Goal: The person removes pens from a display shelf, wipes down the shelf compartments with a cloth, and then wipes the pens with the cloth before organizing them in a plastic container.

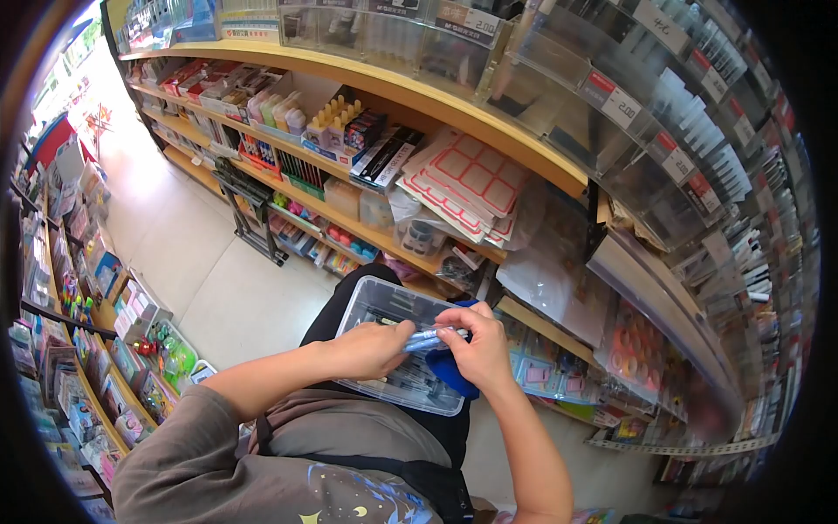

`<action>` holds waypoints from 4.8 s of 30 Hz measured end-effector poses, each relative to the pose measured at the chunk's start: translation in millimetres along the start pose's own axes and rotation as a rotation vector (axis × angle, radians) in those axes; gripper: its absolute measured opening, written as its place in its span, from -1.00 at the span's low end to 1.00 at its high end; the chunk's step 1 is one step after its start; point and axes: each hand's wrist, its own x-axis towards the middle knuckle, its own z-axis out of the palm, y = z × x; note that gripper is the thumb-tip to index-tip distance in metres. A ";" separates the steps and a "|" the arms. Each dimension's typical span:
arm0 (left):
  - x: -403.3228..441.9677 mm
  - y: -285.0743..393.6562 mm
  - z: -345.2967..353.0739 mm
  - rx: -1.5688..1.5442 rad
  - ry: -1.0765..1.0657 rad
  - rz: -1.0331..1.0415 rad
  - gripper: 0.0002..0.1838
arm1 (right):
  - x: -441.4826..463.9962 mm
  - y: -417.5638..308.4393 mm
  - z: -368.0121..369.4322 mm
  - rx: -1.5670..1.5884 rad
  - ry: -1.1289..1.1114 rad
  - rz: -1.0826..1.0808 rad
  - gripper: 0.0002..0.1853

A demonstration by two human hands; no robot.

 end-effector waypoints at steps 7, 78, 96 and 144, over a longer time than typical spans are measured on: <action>5.1 3.3 -0.6 -0.113 0.094 0.025 -0.71 | 5.0 -9.1 -10.6 0.385 -0.032 0.087 -0.79; 11.2 5.7 -7.9 -0.979 -0.324 -0.200 -0.81 | 12.6 8.0 51.4 1.314 0.197 0.212 -0.75; 27.7 -2.0 4.4 -1.929 0.006 -0.478 -0.47 | 36.6 15.2 23.1 1.322 0.672 0.111 -0.93; 7.5 2.9 10.2 -1.120 0.105 -0.214 -0.84 | 32.3 0.7 34.9 0.947 0.262 0.005 -0.75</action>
